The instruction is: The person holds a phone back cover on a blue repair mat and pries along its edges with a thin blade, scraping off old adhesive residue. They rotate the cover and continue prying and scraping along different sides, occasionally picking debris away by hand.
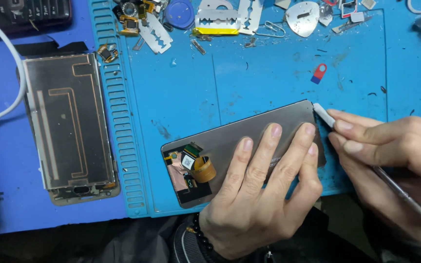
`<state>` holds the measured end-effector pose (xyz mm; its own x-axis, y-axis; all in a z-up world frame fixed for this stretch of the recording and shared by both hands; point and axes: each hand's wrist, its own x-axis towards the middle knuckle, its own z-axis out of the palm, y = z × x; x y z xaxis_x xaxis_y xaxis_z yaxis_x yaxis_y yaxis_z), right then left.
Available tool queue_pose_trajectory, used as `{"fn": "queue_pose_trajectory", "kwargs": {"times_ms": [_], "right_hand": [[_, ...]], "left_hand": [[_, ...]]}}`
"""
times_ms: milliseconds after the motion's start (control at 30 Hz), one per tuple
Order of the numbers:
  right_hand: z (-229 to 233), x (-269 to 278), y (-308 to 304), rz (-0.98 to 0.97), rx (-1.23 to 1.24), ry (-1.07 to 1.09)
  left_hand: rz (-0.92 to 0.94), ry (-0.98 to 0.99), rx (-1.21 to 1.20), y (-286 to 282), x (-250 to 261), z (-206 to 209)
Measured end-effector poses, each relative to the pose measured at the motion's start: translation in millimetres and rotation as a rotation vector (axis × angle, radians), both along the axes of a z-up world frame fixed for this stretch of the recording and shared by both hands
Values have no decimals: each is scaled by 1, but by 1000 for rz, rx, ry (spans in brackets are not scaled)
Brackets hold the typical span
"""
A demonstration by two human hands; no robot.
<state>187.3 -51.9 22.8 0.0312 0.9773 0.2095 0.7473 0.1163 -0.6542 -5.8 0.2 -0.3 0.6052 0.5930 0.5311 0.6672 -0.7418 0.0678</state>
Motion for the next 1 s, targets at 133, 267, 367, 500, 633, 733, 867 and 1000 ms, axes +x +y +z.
{"fn": "queue_pose_trajectory", "kwargs": {"times_ms": [133, 267, 367, 500, 633, 733, 867, 1000], "right_hand": [[-16, 8, -12, -124, -103, 2], [4, -1, 3, 4, 31, 31], [10, -5, -8, -59, -65, 11], [12, 7, -5, 34, -30, 94], [20, 3, -1, 16, -64, 105], [26, -3, 22, 13, 45, 88], [24, 5, 13, 37, -14, 105], [21, 7, 17, 84, -50, 144]], "left_hand": [[5, -8, 5, 2, -1, 0], [-13, -12, -49, 2, -1, 9], [4, -18, -92, 5, -1, 18], [44, 109, -120, 5, 6, 25], [-75, 38, -267, 12, 10, 26], [-43, 108, -196, 10, 13, 25], [-39, 130, -197, 10, 15, 21], [-12, 164, -158, 9, 16, 22]]}}
